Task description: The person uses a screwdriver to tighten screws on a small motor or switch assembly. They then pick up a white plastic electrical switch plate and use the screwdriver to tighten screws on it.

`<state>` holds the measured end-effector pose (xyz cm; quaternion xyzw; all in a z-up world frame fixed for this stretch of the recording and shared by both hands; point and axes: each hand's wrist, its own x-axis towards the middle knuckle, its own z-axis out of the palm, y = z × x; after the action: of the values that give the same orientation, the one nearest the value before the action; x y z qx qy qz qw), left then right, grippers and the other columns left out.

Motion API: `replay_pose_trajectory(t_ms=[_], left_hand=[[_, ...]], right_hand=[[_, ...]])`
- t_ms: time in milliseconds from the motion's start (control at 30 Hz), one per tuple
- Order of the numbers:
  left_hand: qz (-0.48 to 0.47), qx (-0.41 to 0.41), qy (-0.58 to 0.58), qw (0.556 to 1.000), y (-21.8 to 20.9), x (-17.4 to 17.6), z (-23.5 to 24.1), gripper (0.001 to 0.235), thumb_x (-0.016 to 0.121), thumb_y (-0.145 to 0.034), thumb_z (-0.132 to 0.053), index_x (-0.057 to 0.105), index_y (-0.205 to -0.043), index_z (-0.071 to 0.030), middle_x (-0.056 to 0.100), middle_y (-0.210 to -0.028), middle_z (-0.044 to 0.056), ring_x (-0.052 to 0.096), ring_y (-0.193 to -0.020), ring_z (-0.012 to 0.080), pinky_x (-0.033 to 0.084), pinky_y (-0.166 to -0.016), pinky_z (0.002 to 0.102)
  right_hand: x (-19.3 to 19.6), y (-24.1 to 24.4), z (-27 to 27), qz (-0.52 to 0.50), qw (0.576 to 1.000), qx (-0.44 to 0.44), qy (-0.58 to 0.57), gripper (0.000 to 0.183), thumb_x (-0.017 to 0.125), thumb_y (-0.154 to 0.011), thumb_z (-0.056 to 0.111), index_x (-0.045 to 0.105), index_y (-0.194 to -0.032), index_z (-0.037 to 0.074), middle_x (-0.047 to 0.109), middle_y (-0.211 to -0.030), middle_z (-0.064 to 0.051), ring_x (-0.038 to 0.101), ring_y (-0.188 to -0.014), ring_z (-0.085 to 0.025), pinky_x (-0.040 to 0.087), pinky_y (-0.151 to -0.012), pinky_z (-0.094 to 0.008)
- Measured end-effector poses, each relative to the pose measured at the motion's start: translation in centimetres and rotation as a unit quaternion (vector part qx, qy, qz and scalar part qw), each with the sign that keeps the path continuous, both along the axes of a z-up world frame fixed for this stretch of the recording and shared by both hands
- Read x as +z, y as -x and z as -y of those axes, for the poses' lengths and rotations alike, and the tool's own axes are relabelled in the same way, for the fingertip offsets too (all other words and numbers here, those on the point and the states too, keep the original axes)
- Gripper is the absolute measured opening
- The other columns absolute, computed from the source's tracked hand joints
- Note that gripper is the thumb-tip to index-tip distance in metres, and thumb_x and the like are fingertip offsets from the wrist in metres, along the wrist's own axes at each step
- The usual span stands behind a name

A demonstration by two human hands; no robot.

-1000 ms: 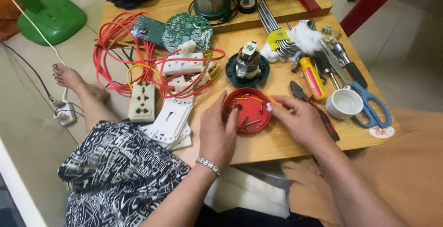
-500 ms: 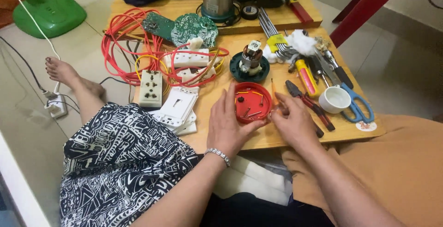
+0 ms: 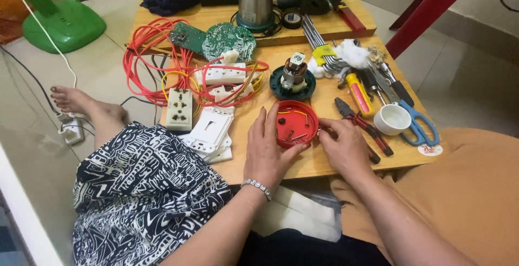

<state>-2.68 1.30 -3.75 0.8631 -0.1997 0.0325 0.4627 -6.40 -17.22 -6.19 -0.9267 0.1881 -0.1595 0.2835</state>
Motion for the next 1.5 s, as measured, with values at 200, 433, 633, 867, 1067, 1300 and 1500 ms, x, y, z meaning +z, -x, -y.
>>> replay_pose_trajectory(t_ms=[200, 433, 633, 867, 1067, 1300, 1500], left_hand=[[-0.005, 0.001, -0.031, 0.999, -0.1, 0.1, 0.2, 0.105, 0.084, -0.068, -0.041, 0.022, -0.151, -0.021, 0.034, -0.144, 0.024, 0.031, -0.135, 0.0414, 0.028, -0.112, 0.049], [0.014, 0.003, -0.043, 0.999, 0.0, 0.2, 0.3, 0.102, 0.082, -0.07, -0.041, 0.023, -0.15, -0.021, 0.036, -0.142, 0.024, 0.033, -0.134, 0.0403, 0.028, -0.112, 0.048], [-0.001, 0.001, -0.053, 0.999, 0.0, 0.4, 0.5, 0.1, 0.082, -0.071, -0.038, 0.024, -0.15, -0.021, 0.035, -0.143, 0.022, 0.032, -0.135, 0.0385, 0.028, -0.112, 0.047], [-0.011, 0.002, -0.063, 0.998, -0.1, 0.6, 0.6, 0.099, 0.082, -0.072, -0.037, 0.023, -0.15, -0.021, 0.033, -0.144, 0.023, 0.032, -0.135, 0.0389, 0.028, -0.111, 0.048], [-0.017, 0.003, -0.068, 0.998, -0.1, 0.2, 0.6, 0.099, 0.081, -0.072, -0.038, 0.022, -0.15, -0.022, 0.032, -0.145, 0.022, 0.03, -0.136, 0.0391, 0.028, -0.111, 0.049], [-0.009, 0.005, -0.067, 0.998, 0.1, 0.7, 0.6, 0.099, 0.082, -0.072, -0.036, 0.023, -0.15, -0.021, 0.033, -0.144, 0.023, 0.032, -0.135, 0.041, 0.029, -0.11, 0.051], [0.016, 0.009, -0.065, 0.998, -0.5, -0.7, 0.8, 0.1, 0.082, -0.07, -0.04, 0.024, -0.15, -0.022, 0.033, -0.144, 0.022, 0.032, -0.134, 0.0413, 0.029, -0.11, 0.051]], right_hand=[[1.3, 0.0, -0.6, -0.002, 1.0, 0.0, -0.027, 0.03, 0.063, -0.083, 0.03, 0.072, -0.111, 0.028, 0.066, -0.104, -0.006, 0.063, -0.099, -0.028, 0.048, -0.09, -0.038], [2.0, 0.0, -0.9, 0.0, 0.999, -0.008, -0.039, 0.027, 0.063, -0.083, 0.03, 0.073, -0.109, 0.028, 0.067, -0.101, -0.007, 0.064, -0.096, -0.028, 0.049, -0.087, -0.039], [2.6, -0.1, -0.9, -0.014, 0.999, -0.016, -0.049, 0.027, 0.062, -0.083, 0.029, 0.074, -0.107, 0.028, 0.067, -0.099, -0.008, 0.064, -0.095, -0.03, 0.051, -0.085, -0.041], [3.0, -0.1, -1.6, -0.003, 0.998, -0.027, -0.065, 0.03, 0.062, -0.083, 0.027, 0.071, -0.112, 0.027, 0.068, -0.102, -0.007, 0.064, -0.098, -0.031, 0.05, -0.086, -0.043], [3.4, 0.4, -1.9, 0.003, 0.996, -0.044, -0.081, 0.032, 0.06, -0.084, 0.028, 0.07, -0.114, 0.024, 0.072, -0.103, -0.007, 0.065, -0.095, -0.033, 0.05, -0.084, -0.046], [3.1, 0.2, -1.6, 0.023, 0.997, -0.038, -0.069, 0.029, 0.06, -0.085, 0.028, 0.071, -0.11, 0.023, 0.072, -0.1, -0.005, 0.064, -0.094, -0.033, 0.05, -0.084, -0.045], [3.8, -0.1, -2.2, 0.069, 0.997, -0.014, -0.014, 0.023, 0.06, -0.087, 0.023, 0.072, -0.106, 0.018, 0.07, -0.093, -0.009, 0.065, -0.089, -0.033, 0.051, -0.08, -0.044]])
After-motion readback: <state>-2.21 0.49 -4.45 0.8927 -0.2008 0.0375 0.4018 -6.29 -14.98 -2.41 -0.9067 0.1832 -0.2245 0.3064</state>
